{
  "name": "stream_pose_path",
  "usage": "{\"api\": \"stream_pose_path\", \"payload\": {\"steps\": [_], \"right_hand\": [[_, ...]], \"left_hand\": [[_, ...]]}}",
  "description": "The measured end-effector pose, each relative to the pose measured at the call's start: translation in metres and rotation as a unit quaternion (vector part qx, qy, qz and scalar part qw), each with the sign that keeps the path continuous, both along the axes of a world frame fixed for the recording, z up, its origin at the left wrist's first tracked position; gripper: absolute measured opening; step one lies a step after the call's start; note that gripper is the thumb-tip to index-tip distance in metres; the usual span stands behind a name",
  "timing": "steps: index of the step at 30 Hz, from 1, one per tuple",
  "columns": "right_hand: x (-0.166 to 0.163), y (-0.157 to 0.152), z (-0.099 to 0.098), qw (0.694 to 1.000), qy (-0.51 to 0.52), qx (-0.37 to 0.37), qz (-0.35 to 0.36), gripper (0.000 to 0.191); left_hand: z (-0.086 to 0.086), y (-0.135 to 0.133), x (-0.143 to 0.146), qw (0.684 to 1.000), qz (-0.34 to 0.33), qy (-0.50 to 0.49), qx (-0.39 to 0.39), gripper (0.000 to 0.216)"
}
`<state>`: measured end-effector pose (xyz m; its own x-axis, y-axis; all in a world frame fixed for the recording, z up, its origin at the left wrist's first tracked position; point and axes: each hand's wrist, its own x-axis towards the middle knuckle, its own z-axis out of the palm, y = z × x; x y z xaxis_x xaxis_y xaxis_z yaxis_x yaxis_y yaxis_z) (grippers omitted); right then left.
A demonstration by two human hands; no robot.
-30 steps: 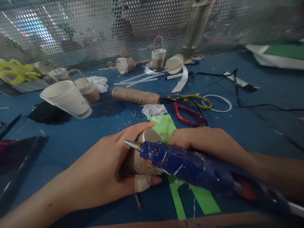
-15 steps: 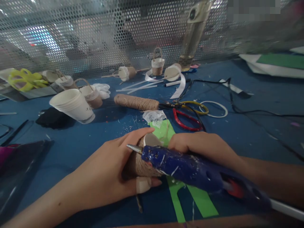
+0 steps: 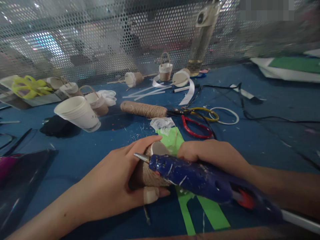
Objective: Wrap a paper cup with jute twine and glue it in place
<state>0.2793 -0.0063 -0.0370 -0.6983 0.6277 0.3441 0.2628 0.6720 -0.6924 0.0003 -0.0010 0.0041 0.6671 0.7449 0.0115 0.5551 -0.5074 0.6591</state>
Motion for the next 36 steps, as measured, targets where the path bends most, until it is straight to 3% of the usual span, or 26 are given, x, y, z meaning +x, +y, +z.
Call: {"api": "stream_pose_path", "payload": {"steps": [14, 20, 36], "right_hand": [[0.0014, -0.0014, -0.0011, 1.0, -0.019, -0.007, -0.009, 0.02], [0.0005, -0.0042, 0.0037, 0.998, -0.036, -0.006, -0.044, 0.021], [0.0023, -0.0014, -0.0006, 0.999, -0.023, 0.015, -0.021, 0.024]], "left_hand": [[-0.0019, -0.0004, 0.0003, 1.0, 0.0, -0.012, 0.015, 0.073], [-0.0025, 0.0002, 0.0002, 1.0, 0.0, -0.006, 0.02, 0.074], [-0.0028, 0.0007, -0.0008, 1.0, 0.001, -0.006, 0.014, 0.075]]}}
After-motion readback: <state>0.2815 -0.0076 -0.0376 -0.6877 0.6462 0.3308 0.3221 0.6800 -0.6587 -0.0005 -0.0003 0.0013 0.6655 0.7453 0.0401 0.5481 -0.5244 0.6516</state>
